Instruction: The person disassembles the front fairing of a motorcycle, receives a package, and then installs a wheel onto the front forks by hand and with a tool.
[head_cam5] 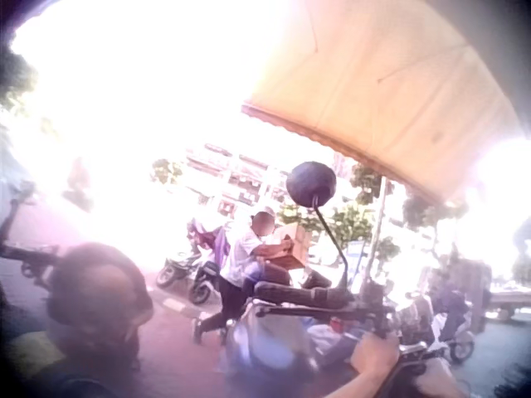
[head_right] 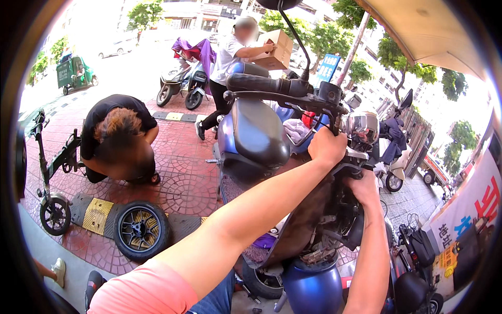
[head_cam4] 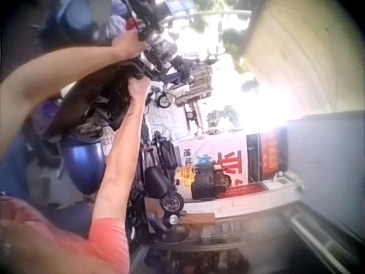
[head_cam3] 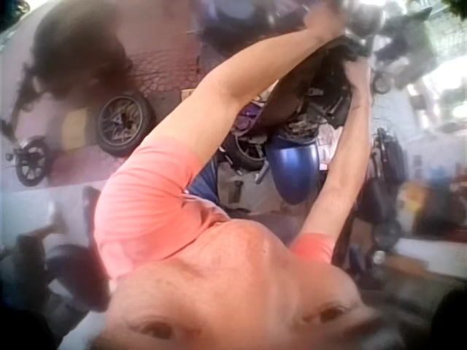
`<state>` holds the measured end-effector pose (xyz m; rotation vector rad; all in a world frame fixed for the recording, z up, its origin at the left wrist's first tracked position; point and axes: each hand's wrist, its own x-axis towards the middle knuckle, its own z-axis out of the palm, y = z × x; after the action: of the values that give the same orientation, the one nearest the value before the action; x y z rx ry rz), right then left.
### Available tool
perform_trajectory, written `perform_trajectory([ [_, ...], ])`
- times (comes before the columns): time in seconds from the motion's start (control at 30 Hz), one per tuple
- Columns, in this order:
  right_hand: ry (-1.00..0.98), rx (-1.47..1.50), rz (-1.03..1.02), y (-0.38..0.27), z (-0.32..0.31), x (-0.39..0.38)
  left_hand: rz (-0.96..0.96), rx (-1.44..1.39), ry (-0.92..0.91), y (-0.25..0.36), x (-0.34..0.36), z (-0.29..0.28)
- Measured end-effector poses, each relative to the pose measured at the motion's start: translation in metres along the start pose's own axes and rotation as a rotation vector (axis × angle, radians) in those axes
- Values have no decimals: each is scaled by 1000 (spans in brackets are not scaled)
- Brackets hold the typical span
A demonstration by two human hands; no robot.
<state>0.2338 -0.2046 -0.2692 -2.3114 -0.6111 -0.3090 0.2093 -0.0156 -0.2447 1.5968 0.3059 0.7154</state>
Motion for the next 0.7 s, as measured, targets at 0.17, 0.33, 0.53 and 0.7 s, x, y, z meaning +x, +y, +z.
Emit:
perform_trajectory([
  [0.17, 64, -230, 92, -16, -2, -3, 18, 11, 9, 0, 2, 0],
  [0.33, 50, -264, 136, -8, 1, 1, 51, -7, 72, -1, -4, 0],
  [0.53, 106, -167, 66, 8, 14, -12, 44, -31, 18, -5, -9, 6],
  [0.7, 62, -175, -26, -10, 2, -13, 61, 27, -22, -4, 2, -5],
])
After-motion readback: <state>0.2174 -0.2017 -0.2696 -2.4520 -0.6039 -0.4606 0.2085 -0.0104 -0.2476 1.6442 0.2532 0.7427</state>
